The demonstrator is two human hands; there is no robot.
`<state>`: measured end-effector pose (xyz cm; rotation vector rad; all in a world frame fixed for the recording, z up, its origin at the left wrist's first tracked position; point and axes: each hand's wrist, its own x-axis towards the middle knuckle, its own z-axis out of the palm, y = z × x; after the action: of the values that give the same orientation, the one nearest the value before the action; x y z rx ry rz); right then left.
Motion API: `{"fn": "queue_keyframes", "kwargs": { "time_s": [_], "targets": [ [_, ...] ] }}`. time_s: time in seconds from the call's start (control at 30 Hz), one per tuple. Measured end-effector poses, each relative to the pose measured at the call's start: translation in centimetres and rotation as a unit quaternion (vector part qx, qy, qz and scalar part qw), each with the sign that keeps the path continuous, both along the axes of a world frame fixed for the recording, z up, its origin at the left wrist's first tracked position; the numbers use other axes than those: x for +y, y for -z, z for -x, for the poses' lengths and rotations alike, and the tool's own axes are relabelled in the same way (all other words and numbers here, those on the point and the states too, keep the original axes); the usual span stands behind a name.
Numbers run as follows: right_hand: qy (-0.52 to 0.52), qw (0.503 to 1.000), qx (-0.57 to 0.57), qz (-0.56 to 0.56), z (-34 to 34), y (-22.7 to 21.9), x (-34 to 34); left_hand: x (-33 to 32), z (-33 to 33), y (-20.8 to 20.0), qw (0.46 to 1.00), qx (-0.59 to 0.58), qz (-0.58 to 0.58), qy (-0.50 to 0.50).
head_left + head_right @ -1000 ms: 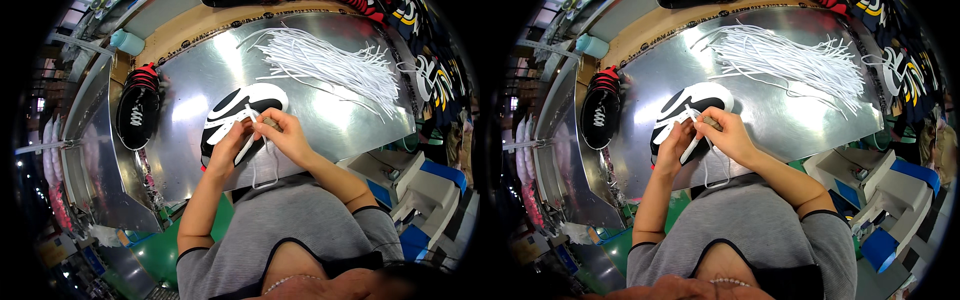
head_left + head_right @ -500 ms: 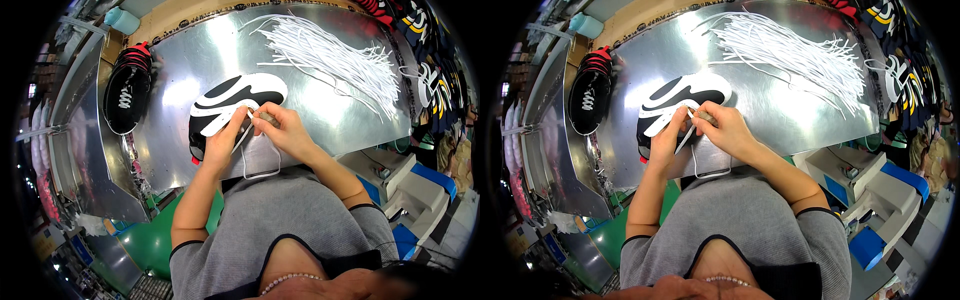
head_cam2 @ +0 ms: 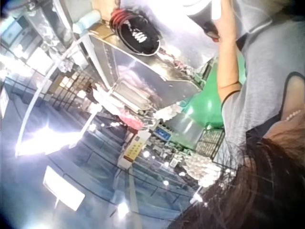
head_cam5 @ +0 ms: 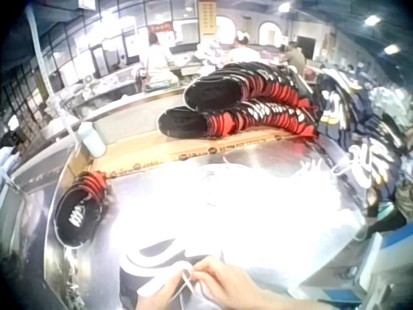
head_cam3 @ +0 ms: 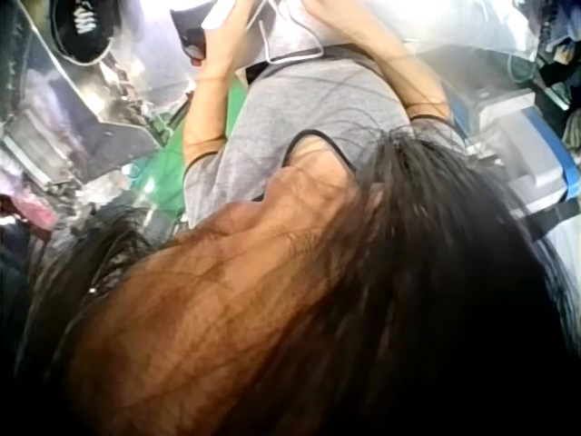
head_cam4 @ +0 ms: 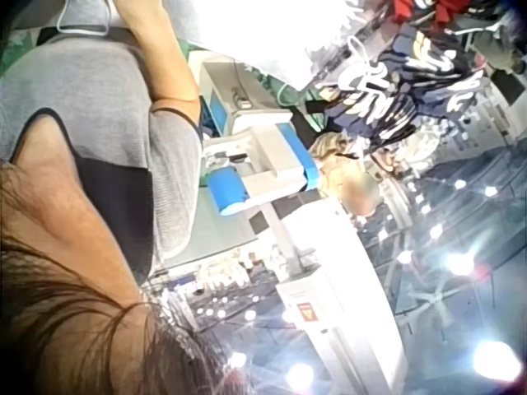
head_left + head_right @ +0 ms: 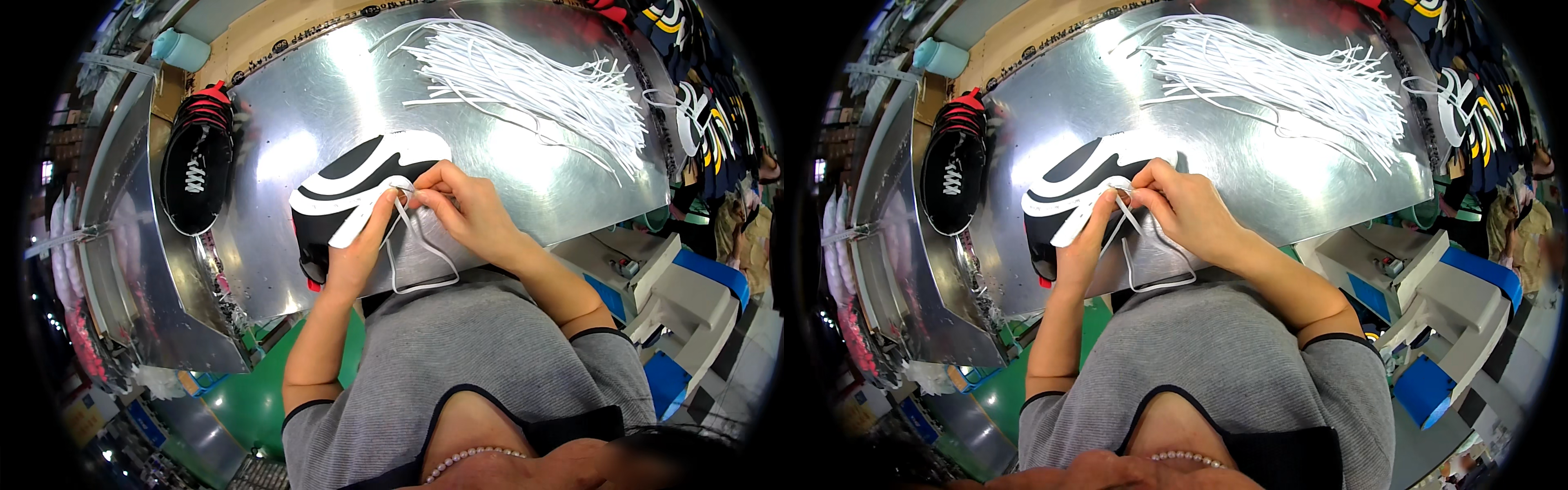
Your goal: The person threads white laces through the eyelets of a black and white shoe upper at a metal table. They pick up individual laces and shoe uppers from stacks and place the laced components aside.
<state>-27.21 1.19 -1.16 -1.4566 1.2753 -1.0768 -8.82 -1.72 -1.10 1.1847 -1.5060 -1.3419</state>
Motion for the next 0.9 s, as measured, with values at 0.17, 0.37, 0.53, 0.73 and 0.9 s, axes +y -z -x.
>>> {"fn": "queue_keyframes", "kwargs": {
  "time_s": [0.17, 0.37, 0.53, 0.73, 0.9],
  "targets": [
    [0.033, 0.985, 0.172, -0.01, -2.0, 0.2, 0.4, 2.0, -0.2, 0.9, 0.943, -0.228, 0.236, 0.046],
    [-0.055, 0.983, 0.177, 0.019, -1.5, 0.0, -0.6, 2.6, -1.2, 1.2, 0.984, -0.128, 0.121, 0.025],
    [0.067, 0.976, 0.204, -0.048, 3.1, -3.4, 0.2, 1.3, -3.5, -0.2, 0.996, 0.025, -0.08, 0.042],
    [0.081, 0.973, -0.164, -0.138, 0.6, 0.1, -1.7, -0.5, -2.7, 0.6, 0.998, -0.027, -0.06, 0.023],
    [0.103, 0.972, -0.134, -0.164, 1.3, 1.3, -4.9, -1.3, -2.7, 2.1, 0.994, 0.017, -0.059, 0.088]
  ]
}}
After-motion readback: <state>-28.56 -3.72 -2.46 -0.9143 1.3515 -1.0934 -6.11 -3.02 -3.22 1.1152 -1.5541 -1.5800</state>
